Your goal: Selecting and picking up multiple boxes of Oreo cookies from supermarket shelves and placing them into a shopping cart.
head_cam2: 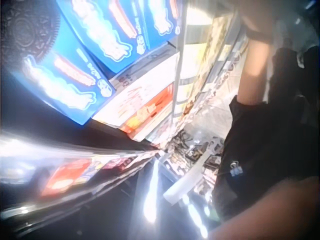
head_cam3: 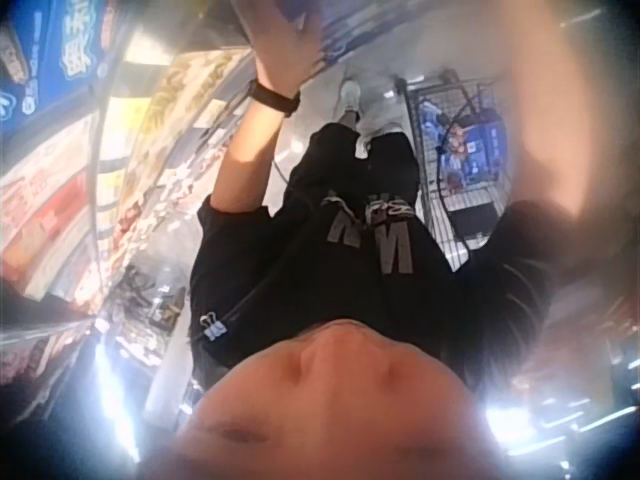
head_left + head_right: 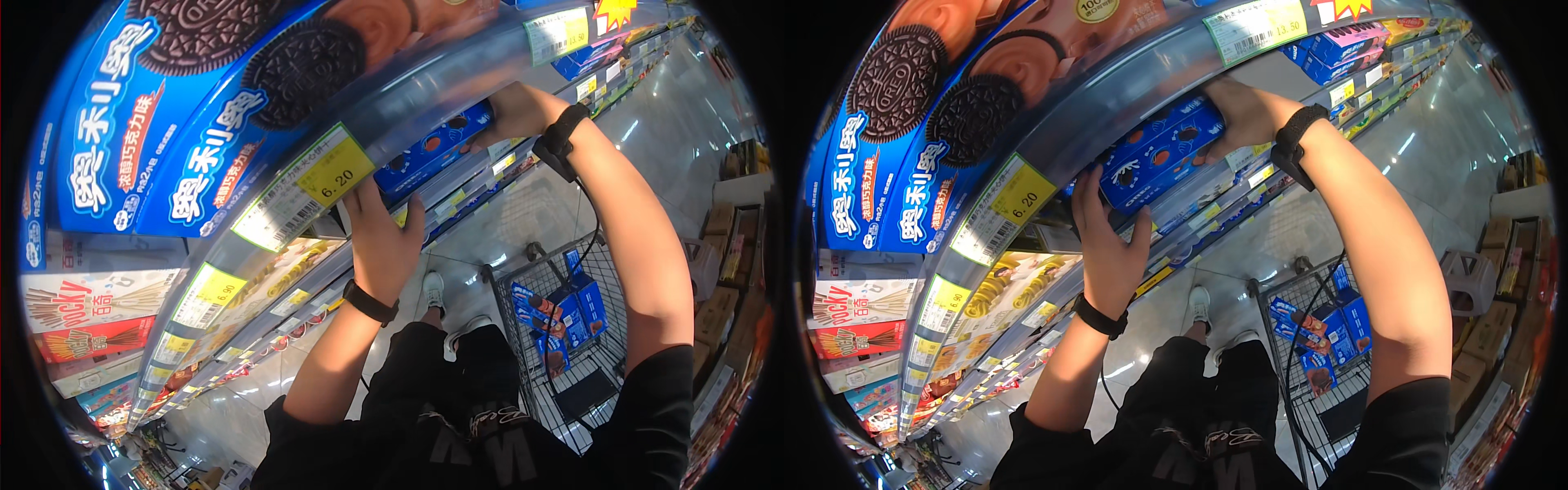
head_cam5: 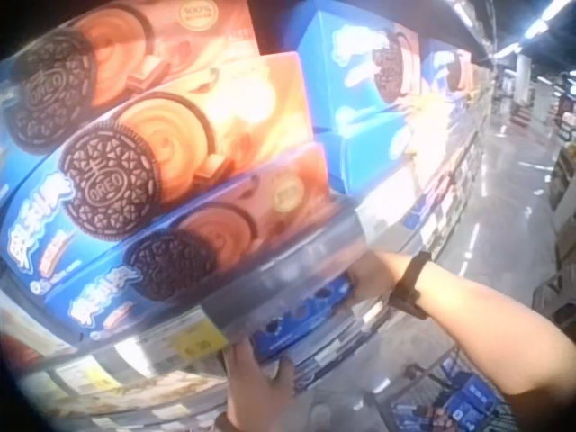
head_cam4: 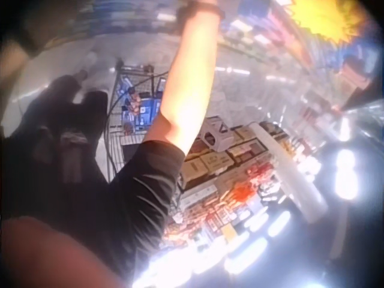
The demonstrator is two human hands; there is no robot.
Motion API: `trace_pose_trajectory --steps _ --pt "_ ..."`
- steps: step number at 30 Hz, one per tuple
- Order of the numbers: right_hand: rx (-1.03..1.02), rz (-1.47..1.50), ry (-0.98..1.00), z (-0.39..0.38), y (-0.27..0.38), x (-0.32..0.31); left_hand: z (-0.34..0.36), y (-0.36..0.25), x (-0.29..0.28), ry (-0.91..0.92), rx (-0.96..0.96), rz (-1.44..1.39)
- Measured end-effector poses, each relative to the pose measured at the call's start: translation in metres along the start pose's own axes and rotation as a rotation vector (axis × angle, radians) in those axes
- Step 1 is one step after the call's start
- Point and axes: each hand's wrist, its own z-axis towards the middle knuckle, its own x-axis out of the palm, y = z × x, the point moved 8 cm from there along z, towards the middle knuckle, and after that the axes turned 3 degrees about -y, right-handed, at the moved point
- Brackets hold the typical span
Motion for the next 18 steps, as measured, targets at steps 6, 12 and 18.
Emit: trace_pose_trajectory --steps 6,12,18 --pt "-0.081 -0.200 -0.042 -0.011 0.035 -0.018 0.000 0.004 0.001 0.014 -0.009 -0.071" --pt "-0.118 -0.579 -0.240 -0.058 0.084 -0.049 0.000 -0.008 0.003 0.027 0.006 -0.251" --pt "-0.380 -0.887 -0.437 -0.134 0.113 -0.051 -0.018 -0.022 0.019 0.051 -0.348 -0.985"
